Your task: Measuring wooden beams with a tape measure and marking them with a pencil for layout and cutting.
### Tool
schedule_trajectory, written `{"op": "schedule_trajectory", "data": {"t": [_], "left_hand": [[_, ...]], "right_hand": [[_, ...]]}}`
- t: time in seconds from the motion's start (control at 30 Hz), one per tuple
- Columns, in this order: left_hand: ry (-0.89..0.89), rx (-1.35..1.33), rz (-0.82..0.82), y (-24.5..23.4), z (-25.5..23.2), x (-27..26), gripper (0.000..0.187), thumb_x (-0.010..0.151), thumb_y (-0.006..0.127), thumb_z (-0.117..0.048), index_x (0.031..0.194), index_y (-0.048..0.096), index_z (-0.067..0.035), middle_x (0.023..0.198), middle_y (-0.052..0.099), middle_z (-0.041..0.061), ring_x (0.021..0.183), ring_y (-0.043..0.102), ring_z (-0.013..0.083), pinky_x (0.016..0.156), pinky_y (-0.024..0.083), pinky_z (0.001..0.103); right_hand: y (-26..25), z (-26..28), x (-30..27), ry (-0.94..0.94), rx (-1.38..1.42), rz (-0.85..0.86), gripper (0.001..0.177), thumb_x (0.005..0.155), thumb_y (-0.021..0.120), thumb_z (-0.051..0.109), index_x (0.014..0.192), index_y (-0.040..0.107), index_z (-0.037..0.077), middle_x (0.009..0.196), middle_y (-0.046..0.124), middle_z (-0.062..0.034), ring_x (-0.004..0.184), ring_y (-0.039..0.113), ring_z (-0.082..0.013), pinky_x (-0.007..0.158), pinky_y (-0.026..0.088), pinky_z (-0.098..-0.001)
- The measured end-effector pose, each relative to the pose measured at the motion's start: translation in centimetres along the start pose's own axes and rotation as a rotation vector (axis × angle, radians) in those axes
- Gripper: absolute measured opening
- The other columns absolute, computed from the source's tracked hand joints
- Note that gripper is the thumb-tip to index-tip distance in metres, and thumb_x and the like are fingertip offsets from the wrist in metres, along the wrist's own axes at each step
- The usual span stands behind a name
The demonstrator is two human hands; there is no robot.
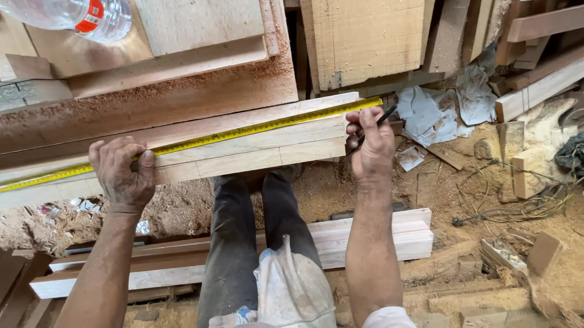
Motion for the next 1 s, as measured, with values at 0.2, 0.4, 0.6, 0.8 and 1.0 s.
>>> {"op": "schedule_trajectory", "data": {"t": [0.2,0.4,0.6,0.8,1.0], "left_hand": [[-0.009,-0.028,0.004,-0.1,-0.1,-0.1,0.011,0.107,0.066,-0.018,0.102,0.063,-0.008,0.107,0.070,0.013,0.104,0.065,0.0313,0.113,0.034,0.053],[0.010,-0.024,-0.061,-0.8,-0.7,0.1,0.017,0.105,0.065,-0.023,0.101,0.065,-0.007,0.105,0.072,0.014,0.104,0.066,0.0317,0.111,0.036,0.052],[0.020,-0.022,-0.096,-1.3,-1.0,0.5,0.022,0.106,0.062,-0.026,0.097,0.064,-0.006,0.100,0.071,0.014,0.100,0.066,0.0324,0.110,0.036,0.052],[0.031,-0.009,-0.089,-0.6,0.0,-0.3,0.022,0.106,0.064,-0.026,0.097,0.063,-0.006,0.101,0.071,0.014,0.102,0.066,0.0329,0.111,0.035,0.051],[0.082,-0.118,-0.197,-0.9,0.8,-1.1,0.030,0.108,0.073,-0.034,0.093,0.068,-0.008,0.100,0.073,0.011,0.098,0.070,0.0355,0.110,0.038,0.050]], "right_hand": [[-0.5,0.6,-0.3,-0.102,0.051,-0.097,0.011,0.096,0.074,0.025,0.098,0.070,0.016,0.082,0.068,0.0018,0.069,0.064,-0.0109,0.044,0.041,-0.0194],[-1.7,-1.5,-1.1,-0.014,0.023,-0.163,0.009,0.093,0.076,0.020,0.095,0.069,0.014,0.081,0.071,-0.0041,0.065,0.064,-0.0108,0.042,0.039,-0.0186],[-2.1,-1.9,-1.1,-0.066,0.029,-0.190,0.011,0.093,0.074,0.020,0.090,0.065,0.015,0.080,0.070,-0.0060,0.064,0.064,-0.0114,0.043,0.039,-0.0193],[-1.7,-1.6,-1.3,-0.130,-0.004,-0.174,0.009,0.096,0.073,0.022,0.100,0.068,0.016,0.083,0.072,-0.0030,0.065,0.065,-0.0095,0.042,0.038,-0.0197],[-1.2,-0.5,-1.5,-0.222,-0.021,-0.146,0.008,0.098,0.072,0.013,0.097,0.065,0.010,0.079,0.070,-0.0096,0.060,0.065,-0.0119,0.042,0.041,-0.0143]]}}
Point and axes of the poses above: each hand's wrist, its own x-axis towards the middle knuckle, its own y-axis out of the palm, z = x × y, the point moved 10 cm from there along x, towards the middle knuckle
